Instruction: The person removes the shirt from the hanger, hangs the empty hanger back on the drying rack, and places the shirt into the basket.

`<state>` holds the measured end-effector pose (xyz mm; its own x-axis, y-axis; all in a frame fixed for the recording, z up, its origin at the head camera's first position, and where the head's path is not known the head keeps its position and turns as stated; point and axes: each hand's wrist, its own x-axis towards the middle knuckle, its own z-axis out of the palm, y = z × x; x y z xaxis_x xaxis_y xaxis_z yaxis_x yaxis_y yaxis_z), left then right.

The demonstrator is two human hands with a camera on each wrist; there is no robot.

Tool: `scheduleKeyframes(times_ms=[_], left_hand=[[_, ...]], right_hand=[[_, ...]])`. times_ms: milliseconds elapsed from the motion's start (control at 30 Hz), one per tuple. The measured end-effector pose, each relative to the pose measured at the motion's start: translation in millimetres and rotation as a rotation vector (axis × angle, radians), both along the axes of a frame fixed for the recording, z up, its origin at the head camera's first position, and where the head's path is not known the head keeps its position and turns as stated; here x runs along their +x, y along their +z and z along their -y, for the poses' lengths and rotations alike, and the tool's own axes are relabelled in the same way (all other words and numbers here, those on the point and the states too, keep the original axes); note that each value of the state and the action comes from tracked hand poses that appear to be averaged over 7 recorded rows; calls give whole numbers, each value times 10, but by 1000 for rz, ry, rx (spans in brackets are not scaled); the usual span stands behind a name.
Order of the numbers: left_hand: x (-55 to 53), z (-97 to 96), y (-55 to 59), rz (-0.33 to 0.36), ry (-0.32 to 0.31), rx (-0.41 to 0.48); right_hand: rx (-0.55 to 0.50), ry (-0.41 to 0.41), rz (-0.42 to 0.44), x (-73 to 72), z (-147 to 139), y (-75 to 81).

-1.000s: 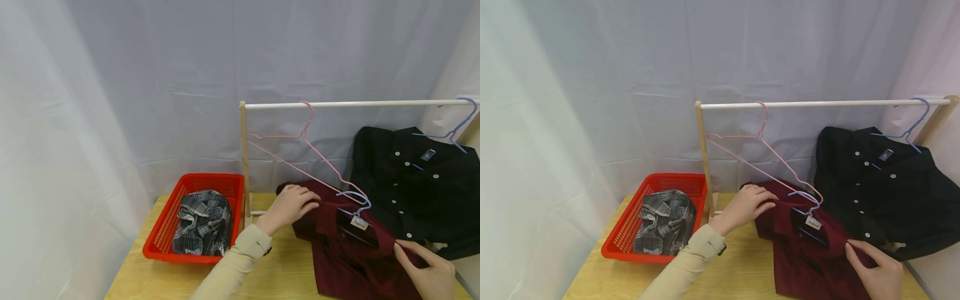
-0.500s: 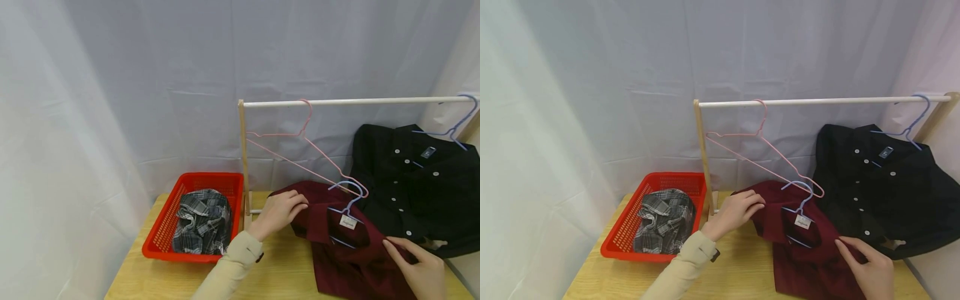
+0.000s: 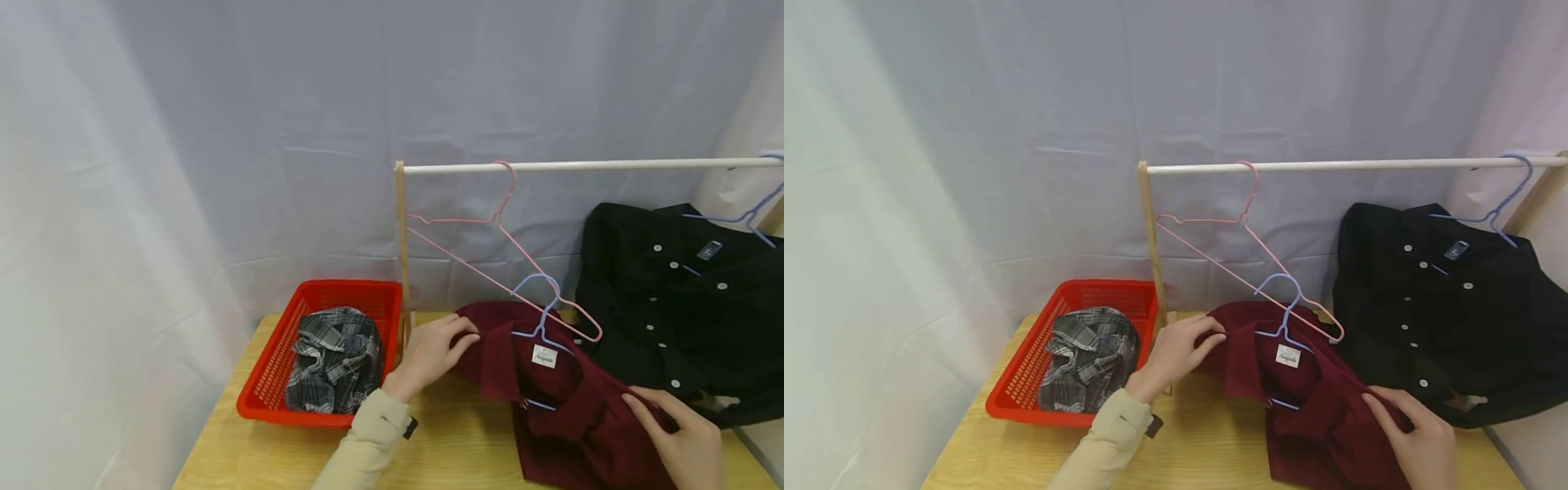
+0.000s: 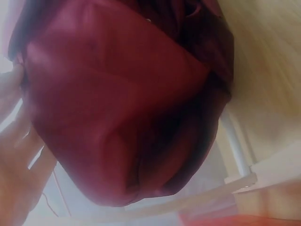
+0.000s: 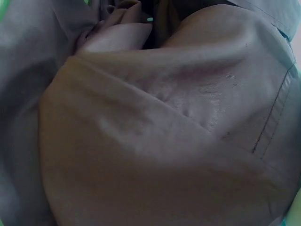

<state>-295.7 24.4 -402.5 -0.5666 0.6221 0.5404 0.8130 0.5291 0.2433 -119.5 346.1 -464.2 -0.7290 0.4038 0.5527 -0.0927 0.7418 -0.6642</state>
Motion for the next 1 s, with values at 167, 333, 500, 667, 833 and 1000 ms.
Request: scheduleKeyframes(times_ms=[167,333,500,667,833,1000], left_hand=[[37,103,-45,48,-9,30],[58,195,-54,83,-13,89],[91,251,0,108,-22,147],[160,313,69,138,-35,208],[201,419,119,149,0,249],[217,521,178,141,35,266]], right_hand=[[-6,30,-12,-21,48,-9],[-30,24,13,-66,115,9],[-74,18,41,-110,169,58],[-105,37,62,-161,211,87],[-106,89,33,-226,281,113],[-104,139,-13,-300,364,154]])
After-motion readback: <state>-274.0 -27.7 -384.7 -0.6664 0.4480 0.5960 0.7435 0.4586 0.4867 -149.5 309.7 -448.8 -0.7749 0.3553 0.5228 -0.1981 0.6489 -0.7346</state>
